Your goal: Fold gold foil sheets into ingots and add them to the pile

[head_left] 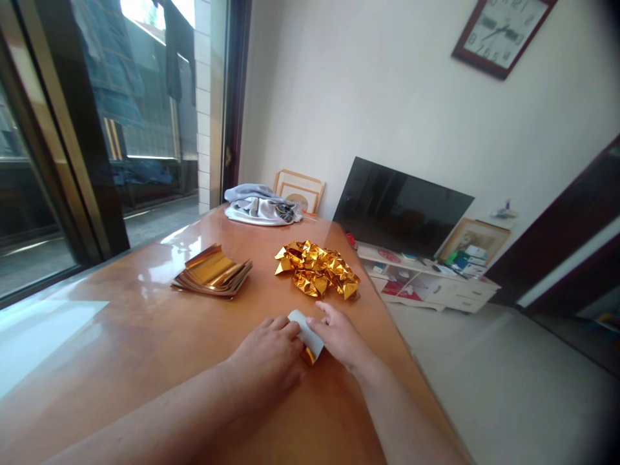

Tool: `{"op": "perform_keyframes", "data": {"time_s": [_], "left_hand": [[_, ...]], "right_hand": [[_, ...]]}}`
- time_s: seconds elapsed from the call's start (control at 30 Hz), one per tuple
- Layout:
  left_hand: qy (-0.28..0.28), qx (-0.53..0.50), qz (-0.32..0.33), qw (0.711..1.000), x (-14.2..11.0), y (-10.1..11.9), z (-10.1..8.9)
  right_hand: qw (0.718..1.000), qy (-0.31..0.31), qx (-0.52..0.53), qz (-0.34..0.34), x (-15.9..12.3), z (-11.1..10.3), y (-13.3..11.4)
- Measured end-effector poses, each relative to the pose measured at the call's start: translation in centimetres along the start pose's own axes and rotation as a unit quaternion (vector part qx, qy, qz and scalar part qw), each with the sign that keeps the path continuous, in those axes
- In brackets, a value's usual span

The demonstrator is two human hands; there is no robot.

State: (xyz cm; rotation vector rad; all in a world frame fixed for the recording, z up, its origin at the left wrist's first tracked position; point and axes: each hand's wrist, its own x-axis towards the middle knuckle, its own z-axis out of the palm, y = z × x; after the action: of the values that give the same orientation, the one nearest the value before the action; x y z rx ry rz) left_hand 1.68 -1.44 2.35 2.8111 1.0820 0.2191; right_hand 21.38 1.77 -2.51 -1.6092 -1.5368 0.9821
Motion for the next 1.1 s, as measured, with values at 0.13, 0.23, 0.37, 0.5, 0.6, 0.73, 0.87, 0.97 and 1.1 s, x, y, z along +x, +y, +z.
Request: {"op": "perform_keyframes", "data": {"time_s": [0.13,0.23,0.37,0.5,0.6,0.73,0.87,0.97,1.1], "left_hand": [[0.003,0.005,-0.020,1.000,0.2,0.2,0.0],[0.019,0.004,-0.038,0.999,0.4,0.3,0.6],[0.041,0.012,-0.061,0.997,0.6,0.3,1.4],[0.038,0.008,-0.076,0.996,0.8,0.0,1.6],[0.032,0.007,-0.079,0.996,0.9,-0.4,1.6],[0.004,0.030,-0.055,0.998,1.1,-1.1,1.4],[-0.020,0.025,-0.040,0.999,1.1,-1.8,1.0],[-0.024,0.009,-0.025,0.999,1.0,-2.5,1.0],[-0.007,-0.008,0.004,1.000,1.0,-3.1,1.2]], "right_hand": [[0.993,-0.012,0.097,0.059,-0.6,-0.5,-1.3],[0.989,-0.025,0.116,0.087,-0.8,-0.7,-1.8],[0.986,-0.038,0.130,0.093,-1.2,-0.2,-2.0],[0.983,-0.073,0.148,0.082,-1.5,0.5,-2.1],[0.986,-0.104,0.104,0.076,-1.3,0.5,-1.7],[0.999,-0.035,-0.037,0.003,-0.4,-0.5,-0.6],[0.972,0.083,-0.205,-0.080,0.5,-1.8,0.1],[0.964,0.074,-0.238,-0.090,0.5,-2.1,0.2],[0.971,-0.002,-0.228,-0.073,0.1,-1.8,0.0]]}}
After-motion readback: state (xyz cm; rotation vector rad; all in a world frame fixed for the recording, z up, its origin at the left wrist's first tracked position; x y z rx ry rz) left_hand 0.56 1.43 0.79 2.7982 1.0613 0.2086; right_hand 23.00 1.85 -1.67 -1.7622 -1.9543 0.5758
